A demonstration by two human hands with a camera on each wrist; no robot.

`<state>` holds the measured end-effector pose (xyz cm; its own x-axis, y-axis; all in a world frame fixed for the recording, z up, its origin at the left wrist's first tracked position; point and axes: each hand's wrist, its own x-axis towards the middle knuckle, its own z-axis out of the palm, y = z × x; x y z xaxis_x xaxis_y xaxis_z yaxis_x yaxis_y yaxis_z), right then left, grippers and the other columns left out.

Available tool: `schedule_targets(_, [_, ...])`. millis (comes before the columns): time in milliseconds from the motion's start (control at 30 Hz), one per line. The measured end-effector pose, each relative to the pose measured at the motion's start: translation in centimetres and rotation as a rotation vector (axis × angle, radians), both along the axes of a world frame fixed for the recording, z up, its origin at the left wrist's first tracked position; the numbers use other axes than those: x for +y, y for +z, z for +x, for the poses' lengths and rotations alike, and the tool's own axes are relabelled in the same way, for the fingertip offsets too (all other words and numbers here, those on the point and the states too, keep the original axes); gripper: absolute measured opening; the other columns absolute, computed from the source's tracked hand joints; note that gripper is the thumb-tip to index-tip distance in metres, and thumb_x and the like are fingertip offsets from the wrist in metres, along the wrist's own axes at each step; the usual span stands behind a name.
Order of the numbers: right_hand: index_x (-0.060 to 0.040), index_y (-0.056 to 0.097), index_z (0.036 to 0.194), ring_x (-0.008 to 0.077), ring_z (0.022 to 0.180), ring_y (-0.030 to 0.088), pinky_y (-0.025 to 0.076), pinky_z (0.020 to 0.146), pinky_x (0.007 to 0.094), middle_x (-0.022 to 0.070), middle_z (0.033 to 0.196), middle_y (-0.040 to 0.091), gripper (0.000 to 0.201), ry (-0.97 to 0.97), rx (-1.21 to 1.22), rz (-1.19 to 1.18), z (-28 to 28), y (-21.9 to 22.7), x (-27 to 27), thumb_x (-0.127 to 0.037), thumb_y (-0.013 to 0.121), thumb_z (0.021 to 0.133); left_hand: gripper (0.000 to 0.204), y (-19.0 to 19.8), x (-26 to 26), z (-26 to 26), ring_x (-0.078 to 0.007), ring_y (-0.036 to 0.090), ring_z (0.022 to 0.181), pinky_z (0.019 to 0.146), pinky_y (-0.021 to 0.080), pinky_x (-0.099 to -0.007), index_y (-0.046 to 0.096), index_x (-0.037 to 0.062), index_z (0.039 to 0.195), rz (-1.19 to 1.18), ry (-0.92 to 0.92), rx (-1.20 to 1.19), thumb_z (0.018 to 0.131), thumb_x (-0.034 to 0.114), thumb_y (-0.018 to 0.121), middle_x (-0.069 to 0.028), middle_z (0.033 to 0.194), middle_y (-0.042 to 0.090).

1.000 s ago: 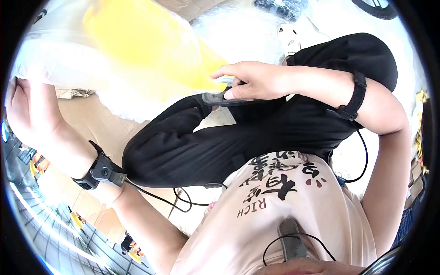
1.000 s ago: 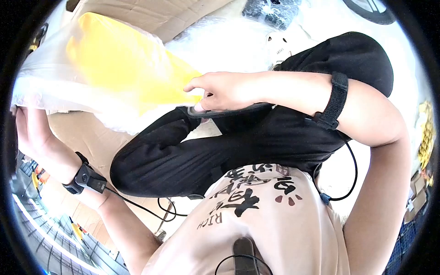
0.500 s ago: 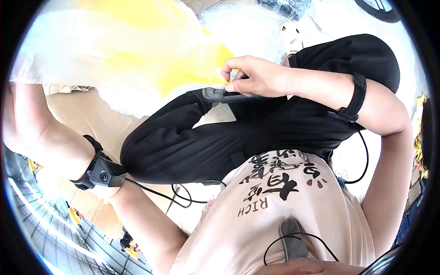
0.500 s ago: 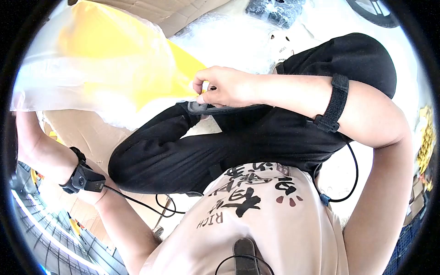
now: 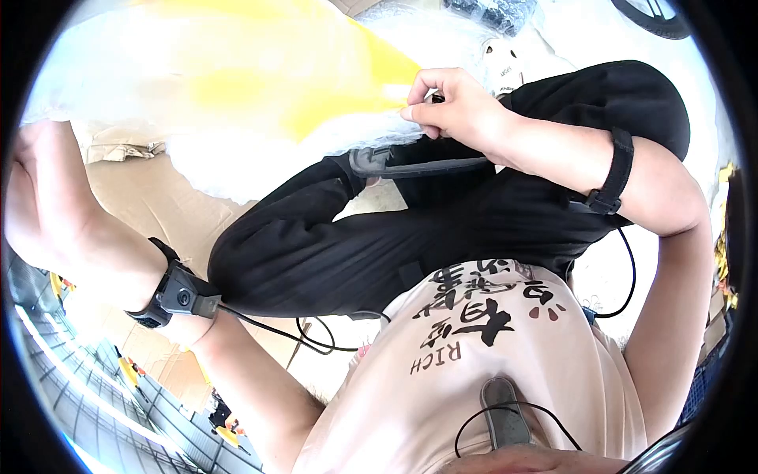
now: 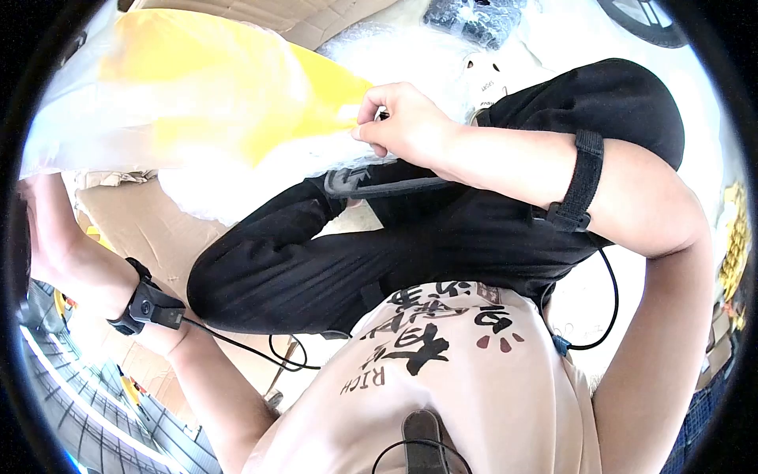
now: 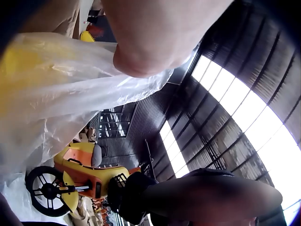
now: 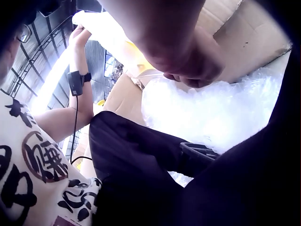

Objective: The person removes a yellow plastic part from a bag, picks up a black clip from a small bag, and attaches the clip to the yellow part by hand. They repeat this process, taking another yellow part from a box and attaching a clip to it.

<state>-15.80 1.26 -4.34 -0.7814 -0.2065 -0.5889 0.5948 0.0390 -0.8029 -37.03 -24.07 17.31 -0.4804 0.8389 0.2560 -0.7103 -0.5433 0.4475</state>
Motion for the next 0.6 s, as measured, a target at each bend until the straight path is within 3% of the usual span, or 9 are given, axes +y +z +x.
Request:
schedule_targets(67, [-0.0069, 0.058, 0.089, 0.0058, 0.057, 0.045, 0.034, 0.053, 0.0231, -0.0006, 0.066, 0.054, 0.011, -0.044, -0.028, -0.009, -0.1, 0.6, 0.4, -0.012, 0.066, 0.092, 0.006, 1.6, -0.6, 1.7, -0.0068, 0.063, 0.082, 0.089, 0.054, -0.0263, 0.061, 0.0086, 0.092, -0.394, 0.366, 0.051, 0.092, 0.002, 0.061, -0.0020, 0.086, 0.066])
schedule_targets(100, [-0.0074, 0.058, 0.088, 0.0047, 0.055, 0.043, 0.031, 0.050, 0.0222, -0.0008, 0.066, 0.054, 0.011, -0.072, -0.101, -0.031, -0.3, 1.2, 0.6, -0.013, 0.067, 0.091, 0.006, 1.7, -0.6, 2.0, -0.0068, 0.063, 0.082, 0.089, 0.054, -0.0263, 0.061, 0.0086, 0.092, -0.394, 0.365, 0.051, 0.092, 0.002, 0.061, -0.0020, 0.086, 0.066])
schedule_targets(267, [-0.0091, 0.058, 0.089, 0.0022, 0.050, 0.036, 0.022, 0.044, 0.0202, -0.0010, 0.067, 0.054, 0.011, -0.151, -0.347, -0.090, -0.6, 1.1, 1.4, -0.013, 0.068, 0.090, 0.041, 0.1, -1.4, 3.9, -0.0334, 0.041, 0.136, 0.119, 0.027, -0.0485, 0.039, -0.0111, 0.138, -0.368, 0.404, 0.265, 0.105, 0.011, 0.029, -0.0237, 0.144, 0.044])
schedule_targets(300, [-0.0095, 0.058, 0.089, 0.0019, 0.050, 0.036, 0.022, 0.044, 0.0199, -0.0011, 0.066, 0.054, 0.010, -0.153, -0.309, -0.108, -0.9, 1.7, 1.6, -0.012, 0.068, 0.090, 0.041, -1.0, -2.0, 3.9, -0.0357, 0.038, 0.138, 0.121, 0.023, -0.0550, 0.034, -0.0133, 0.140, -0.294, 0.379, 0.215, 0.104, 0.005, 0.036, -0.0260, 0.146, 0.041])
schedule_targets(467, [-0.0100, 0.058, 0.089, 0.0015, 0.049, 0.035, 0.022, 0.044, 0.0195, -0.0014, 0.066, 0.054, 0.009, -0.144, -0.268, -0.077, -1.3, 1.6, 2.0, -0.012, 0.067, 0.090, 0.043, -3.7, -3.4, 3.6, -0.0355, 0.034, 0.141, 0.121, 0.022, -0.0536, 0.035, -0.0110, 0.141, -0.266, 0.340, 0.199, 0.106, 0.012, 0.026, -0.0256, 0.147, 0.040])
schedule_targets(533, [-0.0102, 0.058, 0.088, 0.0012, 0.050, 0.035, 0.022, 0.044, 0.0194, -0.0019, 0.065, 0.054, 0.009, -0.115, -0.165, -0.074, -1.5, 1.5, 2.3, -0.012, 0.066, 0.090, 0.042, -4.1, 0.2, 6.0, -0.0340, 0.039, 0.137, 0.120, 0.026, -0.0515, 0.040, -0.0087, 0.137, -1.019, 1.305, 0.313, 0.105, 0.014, 0.026, -0.0230, 0.142, 0.046])
schedule_targets(600, [-0.0092, 0.057, 0.087, 0.0020, 0.052, 0.039, 0.024, 0.044, 0.0197, -0.0017, 0.064, 0.053, 0.009, -0.080, -0.140, -0.020, -1.8, 1.6, 2.2, -0.012, 0.066, 0.090, 0.040, -4.5, -2.8, 5.1, -0.0327, 0.042, 0.135, 0.119, 0.027, -0.0507, 0.042, -0.0075, 0.137, -1.064, 1.275, 0.328, 0.104, 0.012, 0.028, -0.0210, 0.141, 0.048])
